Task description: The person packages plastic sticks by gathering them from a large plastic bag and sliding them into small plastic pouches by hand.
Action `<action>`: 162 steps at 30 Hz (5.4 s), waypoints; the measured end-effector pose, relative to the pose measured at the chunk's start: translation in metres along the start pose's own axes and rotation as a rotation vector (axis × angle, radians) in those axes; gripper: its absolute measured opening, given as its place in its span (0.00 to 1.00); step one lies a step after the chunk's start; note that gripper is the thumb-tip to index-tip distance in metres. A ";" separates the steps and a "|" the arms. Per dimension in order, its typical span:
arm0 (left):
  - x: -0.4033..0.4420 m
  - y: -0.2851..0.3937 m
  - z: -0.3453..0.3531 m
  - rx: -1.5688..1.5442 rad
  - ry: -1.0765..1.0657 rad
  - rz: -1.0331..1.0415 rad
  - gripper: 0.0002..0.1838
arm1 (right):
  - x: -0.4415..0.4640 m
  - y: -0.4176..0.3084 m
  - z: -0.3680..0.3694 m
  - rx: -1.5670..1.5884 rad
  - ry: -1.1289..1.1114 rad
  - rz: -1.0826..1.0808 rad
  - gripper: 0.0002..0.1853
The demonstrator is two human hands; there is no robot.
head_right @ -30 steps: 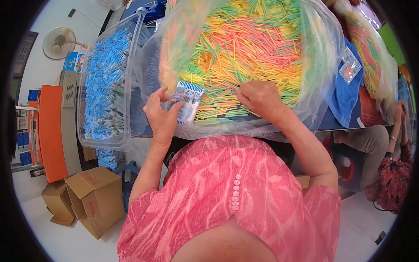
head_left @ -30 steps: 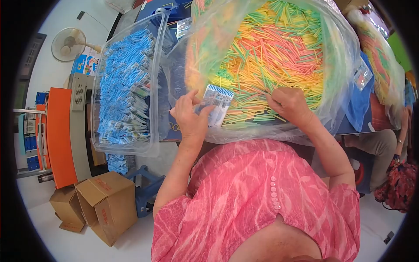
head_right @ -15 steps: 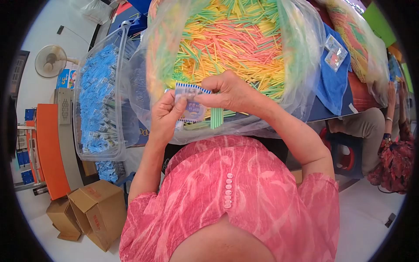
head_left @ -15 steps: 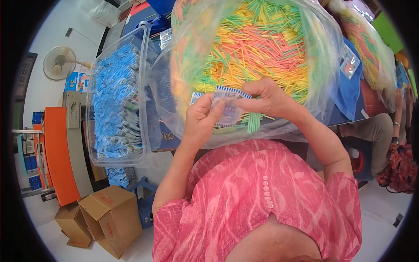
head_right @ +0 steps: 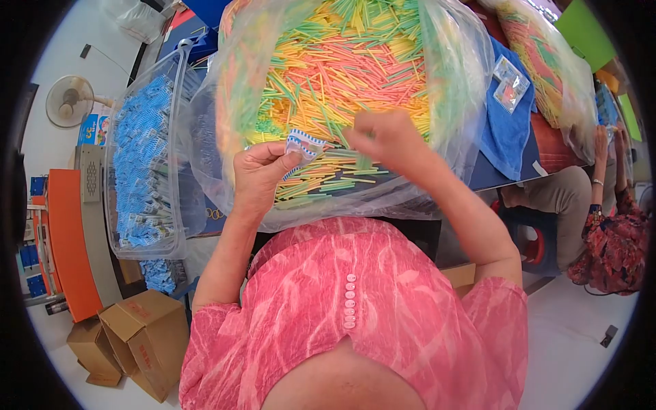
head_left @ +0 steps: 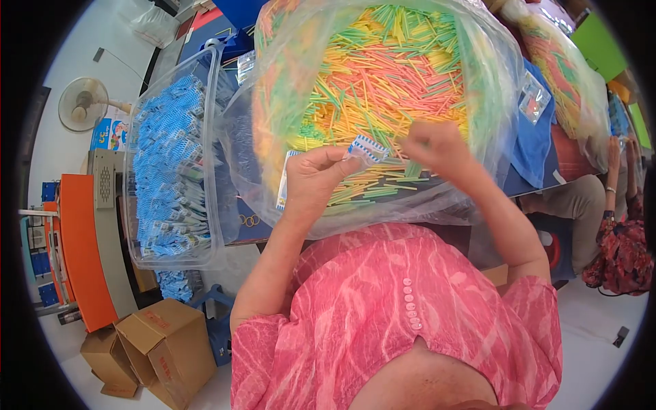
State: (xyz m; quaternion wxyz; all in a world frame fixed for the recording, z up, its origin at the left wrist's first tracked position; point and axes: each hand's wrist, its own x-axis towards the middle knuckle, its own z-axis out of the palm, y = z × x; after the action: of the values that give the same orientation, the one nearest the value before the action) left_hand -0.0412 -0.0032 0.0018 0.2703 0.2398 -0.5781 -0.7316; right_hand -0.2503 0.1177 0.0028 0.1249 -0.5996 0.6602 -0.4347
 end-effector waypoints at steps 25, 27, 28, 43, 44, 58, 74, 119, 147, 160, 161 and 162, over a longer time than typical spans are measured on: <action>0.014 -0.022 0.037 -0.017 -0.052 -0.146 0.09 | 0.020 -0.040 -0.036 0.059 0.110 -0.007 0.09; 0.017 -0.019 0.047 0.150 -0.074 -0.155 0.13 | 0.001 -0.027 -0.034 0.127 0.003 0.026 0.10; 0.018 -0.012 0.056 0.213 -0.072 -0.212 0.12 | -0.006 -0.022 -0.037 0.134 -0.026 -0.036 0.09; 0.038 -0.028 0.069 0.099 -0.134 -0.103 0.12 | -0.050 0.217 -0.251 -1.014 0.489 0.232 0.12; 0.038 -0.028 0.066 0.110 -0.147 -0.077 0.12 | -0.045 0.212 -0.244 -1.003 0.482 0.229 0.12; 0.032 -0.012 0.059 0.150 -0.162 -0.039 0.10 | 0.166 0.084 -0.063 -0.657 -0.035 0.357 0.22; 0.030 0.002 0.038 0.037 -0.146 0.027 0.08 | 0.196 0.091 -0.027 -0.849 -0.269 0.462 0.16; 0.040 -0.007 0.064 -0.340 -0.251 -0.432 0.12 | 0.044 -0.020 -0.027 0.064 -0.634 -0.077 0.55; 0.016 -0.018 0.068 0.110 -0.240 -0.017 0.25 | 0.008 -0.022 0.040 0.155 0.045 0.041 0.14; -0.039 -0.009 -0.060 1.342 0.408 0.185 0.30 | -0.010 0.015 0.037 -0.235 0.075 -0.148 0.12; -0.040 -0.010 -0.061 1.343 0.409 0.186 0.30 | -0.010 0.016 0.037 -0.300 0.072 -0.185 0.12; -0.041 -0.011 -0.063 1.240 0.420 0.169 0.29 | -0.011 0.016 0.037 -0.299 0.075 -0.186 0.12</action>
State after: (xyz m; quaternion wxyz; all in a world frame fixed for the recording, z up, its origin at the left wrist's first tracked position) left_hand 0.0290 -0.0187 -0.0211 0.2456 0.4427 -0.8440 -0.1769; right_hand -0.2335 0.1102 -0.0341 -0.0309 -0.6532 0.6634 -0.3636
